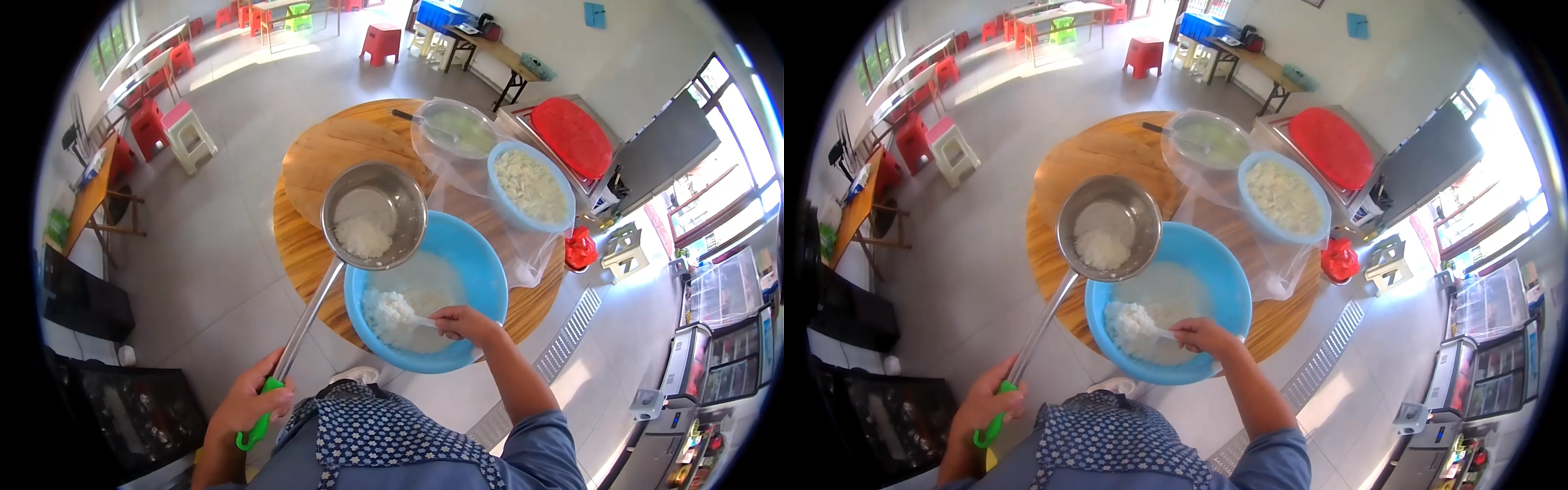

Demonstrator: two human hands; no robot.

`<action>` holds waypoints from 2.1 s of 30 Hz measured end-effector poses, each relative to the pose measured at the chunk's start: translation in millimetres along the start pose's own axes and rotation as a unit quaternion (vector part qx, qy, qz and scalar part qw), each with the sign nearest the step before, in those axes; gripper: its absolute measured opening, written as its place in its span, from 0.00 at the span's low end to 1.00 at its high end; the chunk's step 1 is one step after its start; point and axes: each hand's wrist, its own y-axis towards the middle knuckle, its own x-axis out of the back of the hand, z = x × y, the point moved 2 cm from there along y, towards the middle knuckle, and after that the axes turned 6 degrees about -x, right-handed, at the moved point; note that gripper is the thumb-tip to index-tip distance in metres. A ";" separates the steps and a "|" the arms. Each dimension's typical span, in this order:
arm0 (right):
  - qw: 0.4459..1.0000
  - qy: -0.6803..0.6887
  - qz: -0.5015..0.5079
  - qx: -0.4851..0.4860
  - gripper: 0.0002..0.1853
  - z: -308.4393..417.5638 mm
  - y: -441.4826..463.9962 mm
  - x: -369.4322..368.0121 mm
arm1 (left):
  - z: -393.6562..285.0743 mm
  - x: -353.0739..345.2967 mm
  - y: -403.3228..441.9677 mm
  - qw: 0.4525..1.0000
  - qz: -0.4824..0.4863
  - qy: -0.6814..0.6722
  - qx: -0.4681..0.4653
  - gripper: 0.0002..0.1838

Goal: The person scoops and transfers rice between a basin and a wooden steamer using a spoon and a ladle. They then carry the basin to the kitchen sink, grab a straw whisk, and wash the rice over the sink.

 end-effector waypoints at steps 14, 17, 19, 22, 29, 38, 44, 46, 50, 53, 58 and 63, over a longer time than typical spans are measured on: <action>0.982 0.041 -0.171 0.065 0.15 34.7 -126.1 37.2 | -5.6 -11.4 -5.5 1.000 0.005 -0.008 0.021 0.41; 0.978 0.030 -0.183 0.096 0.15 58.7 -140.8 35.3 | -2.6 -16.1 -10.9 0.999 0.013 -0.015 0.037 0.40; 0.976 0.013 -0.184 0.118 0.15 74.4 -137.8 32.6 | 1.2 -19.4 -10.3 0.998 0.043 -0.018 0.049 0.38; 0.947 -0.114 -0.268 0.137 0.15 87.8 -104.1 2.2 | 3.3 -27.0 -8.2 0.996 0.064 -0.028 0.061 0.38; 0.634 -0.484 -0.470 0.377 0.18 94.2 -90.6 -43.7 | 8.9 -26.7 -14.7 0.993 0.067 -0.082 0.054 0.38; 0.878 -0.129 -0.435 0.155 0.12 31.5 -46.6 10.9 | 6.7 -15.5 -36.2 0.995 0.000 -0.094 0.029 0.42; 0.845 -0.356 -0.312 0.251 0.12 22.7 7.3 -5.5 | 6.2 -12.6 -46.8 0.994 -0.013 -0.102 0.028 0.42; 0.834 -0.433 -0.270 0.208 0.12 15.5 15.9 2.4 | 8.1 -10.6 -52.0 0.995 -0.034 -0.082 0.033 0.43; 0.855 -0.450 -0.185 0.180 0.13 -11.8 10.5 13.4 | 18.2 -0.9 -60.2 0.993 -0.065 -0.090 0.039 0.43; 0.864 -0.448 -0.135 0.188 0.13 -1.4 -3.1 3.7 | 19.7 4.7 -64.5 0.992 -0.081 -0.095 0.033 0.44; 0.969 -0.239 0.033 0.050 0.13 3.9 1.0 12.5 | 8.5 8.9 -62.9 0.989 -0.105 -0.094 0.035 0.44; 0.979 -0.195 0.033 0.044 0.13 6.8 -3.9 23.7 | 9.7 10.7 -60.4 0.991 -0.095 -0.096 0.004 0.43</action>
